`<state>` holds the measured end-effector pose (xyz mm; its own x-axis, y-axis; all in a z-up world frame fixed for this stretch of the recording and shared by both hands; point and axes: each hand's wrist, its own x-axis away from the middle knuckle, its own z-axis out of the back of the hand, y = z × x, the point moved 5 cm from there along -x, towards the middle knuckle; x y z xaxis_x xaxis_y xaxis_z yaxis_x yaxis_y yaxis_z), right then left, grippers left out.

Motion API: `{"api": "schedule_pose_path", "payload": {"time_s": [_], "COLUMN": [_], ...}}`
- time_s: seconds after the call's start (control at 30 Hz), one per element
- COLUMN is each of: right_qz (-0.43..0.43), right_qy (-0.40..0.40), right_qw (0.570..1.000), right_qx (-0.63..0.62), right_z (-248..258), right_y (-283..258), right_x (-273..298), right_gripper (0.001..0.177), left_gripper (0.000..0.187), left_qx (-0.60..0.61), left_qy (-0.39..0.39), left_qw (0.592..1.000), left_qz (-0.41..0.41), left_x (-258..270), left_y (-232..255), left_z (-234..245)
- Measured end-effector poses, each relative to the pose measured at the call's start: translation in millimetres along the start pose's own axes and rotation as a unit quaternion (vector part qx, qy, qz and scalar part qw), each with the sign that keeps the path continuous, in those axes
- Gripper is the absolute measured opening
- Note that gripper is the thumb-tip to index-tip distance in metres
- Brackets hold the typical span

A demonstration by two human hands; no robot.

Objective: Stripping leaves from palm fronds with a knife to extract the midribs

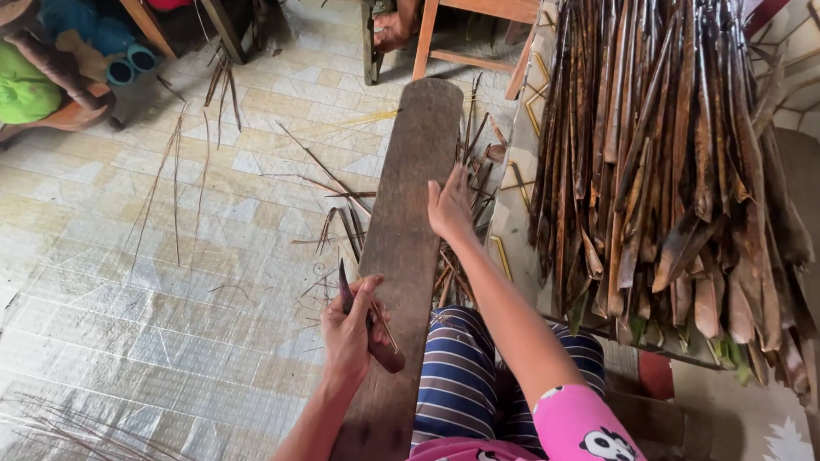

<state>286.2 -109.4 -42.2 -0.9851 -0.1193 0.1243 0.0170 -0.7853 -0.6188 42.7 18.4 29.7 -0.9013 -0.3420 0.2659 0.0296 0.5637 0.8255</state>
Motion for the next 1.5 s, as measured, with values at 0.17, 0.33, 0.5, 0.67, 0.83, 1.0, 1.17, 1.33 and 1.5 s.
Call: {"api": "schedule_pose_path", "payload": {"time_s": [0.17, 0.33, 0.5, 0.67, 0.83, 1.0, 1.17, 1.33, 1.5], "right_qz": [0.021, 0.144, 0.346, 0.504, 0.528, 0.275, 0.030, 0.067, 0.391], "right_qy": [0.031, -0.053, 0.136, 0.044, 0.037, 0.070, -0.019, 0.126, 0.173], "right_qw": [0.985, 0.981, 0.925, 0.856, 0.784, 0.929, 0.997, 0.987, 0.890], "right_qx": [-0.171, -0.122, -0.080, 0.105, 0.326, 0.239, 0.064, 0.078, 0.156], "right_z": [-16, -11, 29, -79, -56, -11, -16, 35, -7], "right_y": [-2, -62, -122, -64, -70, -31, 49, -47, -99], "right_x": [61, 101, 91, 136, 121, 24, -33, 40, 72], "right_gripper": [0.060, 0.055, 0.052, 0.054, 0.043, 0.060, 0.083, 0.081, 0.041], "left_gripper": [0.024, 0.024, 0.023, 0.021, 0.020, 0.021, 0.019, 0.019, 0.018], "left_qx": [0.021, 0.038, 0.057, 0.067, 0.049, 0.058, 0.036, 0.054, 0.045], "left_qy": [0.006, 0.013, 0.031, 0.018, 0.031, 0.004, 0.008, 0.016, 0.020], "left_qw": [0.998, 0.995, 0.984, 0.985, 0.989, 0.992, 0.994, 0.993, 0.989], "left_qz": [-0.052, -0.088, -0.166, -0.159, -0.137, -0.115, -0.104, -0.107, -0.139], "left_x": [-6, -4, 3, -2, -9, -17, -11, -20, -10], "left_y": [-15, -16, 0, -8, -17, -27, -22, -24, -9], "left_z": [6, 10, 18, 13, 23, 21, 18, 21, 15]}}
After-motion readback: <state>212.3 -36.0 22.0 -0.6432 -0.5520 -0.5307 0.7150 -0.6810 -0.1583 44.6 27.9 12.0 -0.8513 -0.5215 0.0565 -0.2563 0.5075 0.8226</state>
